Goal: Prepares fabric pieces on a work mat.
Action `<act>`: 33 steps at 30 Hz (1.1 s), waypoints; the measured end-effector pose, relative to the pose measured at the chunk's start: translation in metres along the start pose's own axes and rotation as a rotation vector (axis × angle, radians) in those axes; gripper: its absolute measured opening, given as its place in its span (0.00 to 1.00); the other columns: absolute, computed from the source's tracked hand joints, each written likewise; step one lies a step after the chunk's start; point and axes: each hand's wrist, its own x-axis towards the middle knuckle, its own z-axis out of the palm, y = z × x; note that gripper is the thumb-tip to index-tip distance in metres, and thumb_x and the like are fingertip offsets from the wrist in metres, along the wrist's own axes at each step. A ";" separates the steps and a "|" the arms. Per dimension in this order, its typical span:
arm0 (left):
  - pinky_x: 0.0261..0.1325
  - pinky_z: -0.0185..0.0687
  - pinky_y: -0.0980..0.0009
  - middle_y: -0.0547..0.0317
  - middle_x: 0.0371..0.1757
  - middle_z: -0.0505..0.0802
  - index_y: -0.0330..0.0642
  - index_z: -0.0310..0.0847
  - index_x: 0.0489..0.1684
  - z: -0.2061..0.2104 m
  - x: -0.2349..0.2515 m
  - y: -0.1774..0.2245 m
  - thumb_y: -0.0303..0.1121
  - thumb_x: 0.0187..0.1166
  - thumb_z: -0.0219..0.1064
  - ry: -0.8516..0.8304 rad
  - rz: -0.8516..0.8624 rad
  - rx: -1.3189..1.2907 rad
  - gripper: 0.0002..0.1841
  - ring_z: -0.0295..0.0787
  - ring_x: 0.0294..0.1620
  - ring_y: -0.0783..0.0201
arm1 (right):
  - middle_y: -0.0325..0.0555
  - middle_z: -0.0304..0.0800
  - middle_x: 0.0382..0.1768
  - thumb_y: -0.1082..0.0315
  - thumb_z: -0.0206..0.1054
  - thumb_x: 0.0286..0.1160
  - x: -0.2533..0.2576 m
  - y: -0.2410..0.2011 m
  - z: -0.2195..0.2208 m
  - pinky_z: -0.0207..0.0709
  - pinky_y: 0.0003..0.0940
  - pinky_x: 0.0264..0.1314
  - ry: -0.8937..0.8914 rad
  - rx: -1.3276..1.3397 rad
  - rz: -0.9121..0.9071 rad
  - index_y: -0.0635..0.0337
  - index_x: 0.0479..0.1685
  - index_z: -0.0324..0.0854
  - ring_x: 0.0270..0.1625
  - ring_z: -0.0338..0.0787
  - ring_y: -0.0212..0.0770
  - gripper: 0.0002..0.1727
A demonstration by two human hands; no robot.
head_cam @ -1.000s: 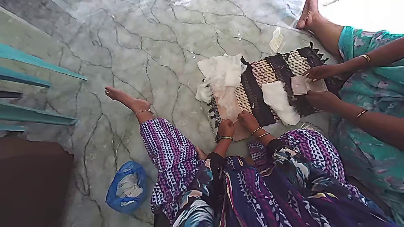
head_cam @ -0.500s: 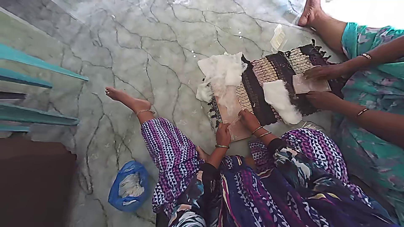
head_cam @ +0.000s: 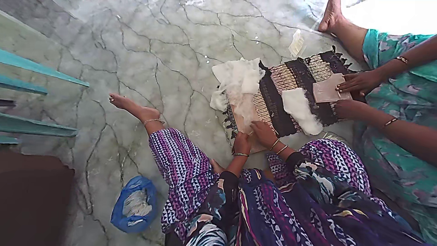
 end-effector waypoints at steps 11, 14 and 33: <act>0.79 0.74 0.45 0.34 0.68 0.88 0.29 0.82 0.66 -0.018 -0.002 -0.002 0.28 0.84 0.64 -0.275 -0.105 0.116 0.17 0.83 0.75 0.41 | 0.67 0.34 0.96 0.39 0.58 0.83 -0.062 -0.037 0.003 0.35 0.72 0.92 -0.440 -0.079 0.103 0.72 0.94 0.36 0.97 0.42 0.67 0.55; 0.80 0.73 0.46 0.35 0.67 0.89 0.29 0.84 0.65 -0.017 -0.011 -0.009 0.29 0.86 0.63 -0.308 -0.070 0.122 0.16 0.83 0.75 0.42 | 0.71 0.44 0.93 0.40 0.56 0.86 -0.069 -0.045 -0.008 0.32 0.72 0.92 -0.536 -0.148 0.118 0.76 0.92 0.46 0.95 0.48 0.67 0.51; 0.81 0.73 0.45 0.35 0.68 0.89 0.30 0.84 0.66 -0.029 -0.017 -0.035 0.27 0.84 0.62 -0.300 -0.054 0.020 0.16 0.83 0.75 0.42 | 0.65 0.40 0.95 0.38 0.60 0.84 -0.060 -0.038 0.017 0.38 0.70 0.92 -0.426 -0.182 0.134 0.65 0.95 0.44 0.97 0.43 0.64 0.52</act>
